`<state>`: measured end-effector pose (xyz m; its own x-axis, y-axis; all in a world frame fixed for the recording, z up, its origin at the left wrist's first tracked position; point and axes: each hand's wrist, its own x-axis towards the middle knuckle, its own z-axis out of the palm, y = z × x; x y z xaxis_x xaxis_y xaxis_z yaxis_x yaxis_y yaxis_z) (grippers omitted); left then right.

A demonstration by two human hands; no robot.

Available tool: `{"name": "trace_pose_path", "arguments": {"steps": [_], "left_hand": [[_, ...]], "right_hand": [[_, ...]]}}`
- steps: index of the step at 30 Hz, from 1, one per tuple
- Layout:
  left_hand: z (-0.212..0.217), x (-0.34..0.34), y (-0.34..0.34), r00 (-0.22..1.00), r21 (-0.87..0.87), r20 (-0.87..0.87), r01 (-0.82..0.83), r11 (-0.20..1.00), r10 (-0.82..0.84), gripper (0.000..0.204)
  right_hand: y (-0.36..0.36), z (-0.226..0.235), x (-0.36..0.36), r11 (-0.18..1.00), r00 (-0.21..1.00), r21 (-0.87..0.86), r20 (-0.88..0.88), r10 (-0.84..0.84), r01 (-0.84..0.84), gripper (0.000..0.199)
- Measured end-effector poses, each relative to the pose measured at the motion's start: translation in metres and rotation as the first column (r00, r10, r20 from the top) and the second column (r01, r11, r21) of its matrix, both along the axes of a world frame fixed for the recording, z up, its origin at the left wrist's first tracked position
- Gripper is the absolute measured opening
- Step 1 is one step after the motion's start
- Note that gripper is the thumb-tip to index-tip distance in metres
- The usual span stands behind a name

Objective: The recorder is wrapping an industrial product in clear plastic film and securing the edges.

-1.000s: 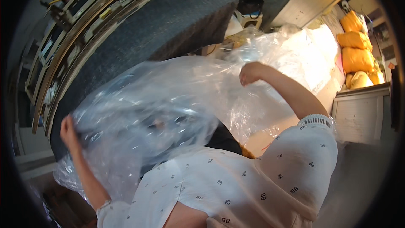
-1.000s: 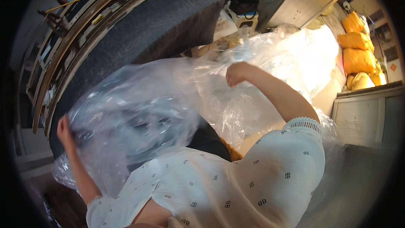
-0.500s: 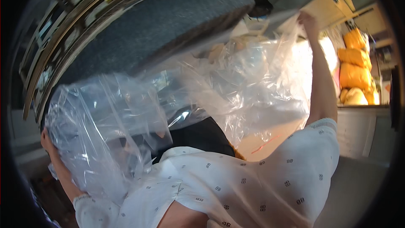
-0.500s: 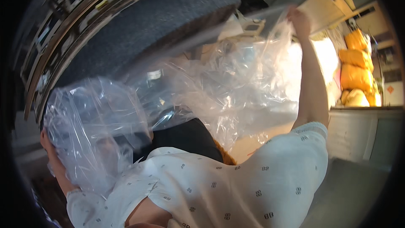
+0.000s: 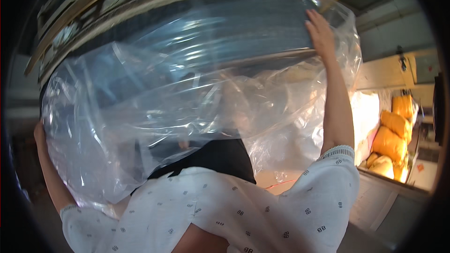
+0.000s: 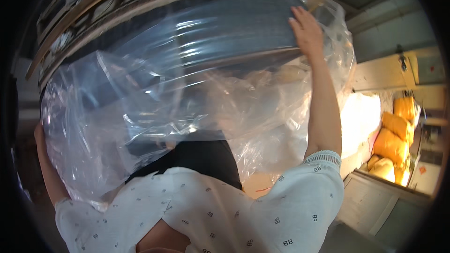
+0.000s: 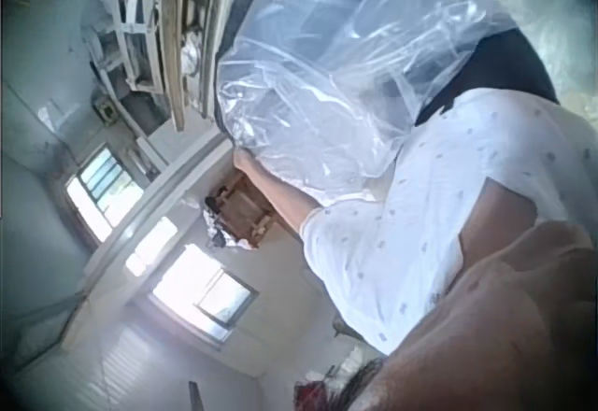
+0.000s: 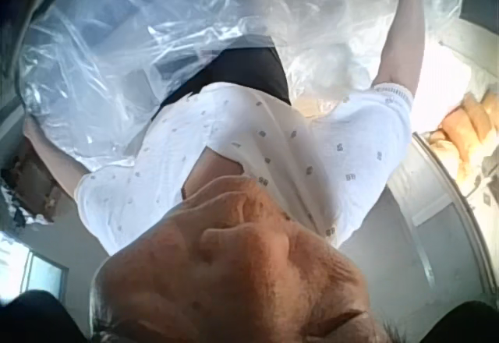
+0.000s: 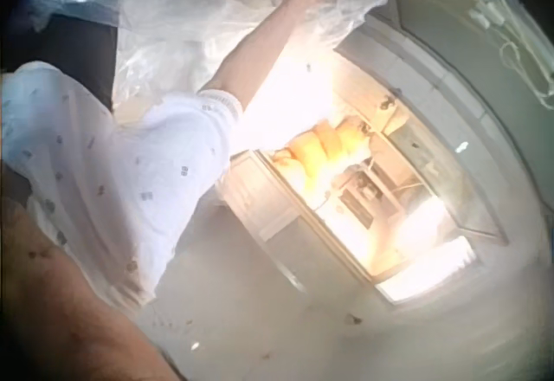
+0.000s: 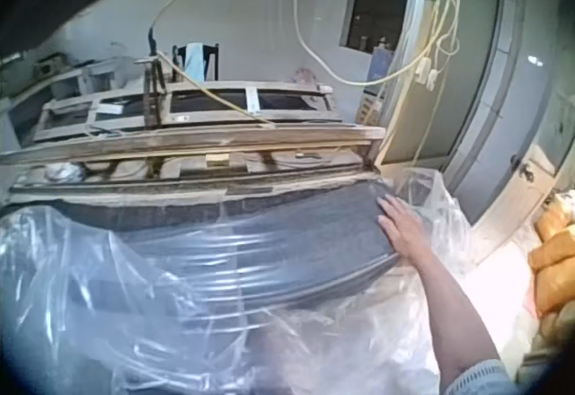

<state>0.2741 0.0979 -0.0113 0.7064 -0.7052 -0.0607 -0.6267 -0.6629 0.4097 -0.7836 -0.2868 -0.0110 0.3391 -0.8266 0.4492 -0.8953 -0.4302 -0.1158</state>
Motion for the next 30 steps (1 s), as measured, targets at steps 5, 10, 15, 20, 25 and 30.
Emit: {"name": "trace_pose_path", "arguments": {"steps": [5,10,15,20,25,30], "left_hand": [[-0.033,-0.108,-0.116,0.936,-0.404,0.269,-0.103,0.909,0.226,0.052],[-0.008,-0.096,-0.080,0.875,-0.445,0.267,-0.261,0.857,0.405,0.049],[0.000,-0.121,-0.111,0.892,-0.508,0.197,-0.262,0.821,0.407,0.047],[-0.009,-0.128,-0.115,0.911,-0.525,0.156,-0.250,0.813,0.381,0.045],[-0.001,-0.142,-0.104,0.918,-0.513,0.138,-0.255,0.820,0.372,0.044],[0.023,-0.245,-0.100,0.979,-0.487,0.161,0.188,0.853,-0.124,0.031]], "right_hand": [[-0.018,0.015,-0.021,0.969,0.967,-0.013,-0.052,-0.249,0.249,0.043],[0.085,0.064,0.112,0.980,0.872,0.193,0.487,-0.045,-0.057,0.039],[0.273,-0.019,0.219,-0.093,0.689,0.685,0.703,-0.177,-0.723,0.064],[0.315,-0.028,0.325,0.019,0.107,0.124,0.918,-0.381,-0.992,0.034],[0.261,0.056,0.219,0.521,-0.097,0.193,0.873,-0.479,-0.832,0.023],[0.247,0.011,0.026,0.649,0.440,0.756,0.612,-0.657,-0.082,0.033]]}}
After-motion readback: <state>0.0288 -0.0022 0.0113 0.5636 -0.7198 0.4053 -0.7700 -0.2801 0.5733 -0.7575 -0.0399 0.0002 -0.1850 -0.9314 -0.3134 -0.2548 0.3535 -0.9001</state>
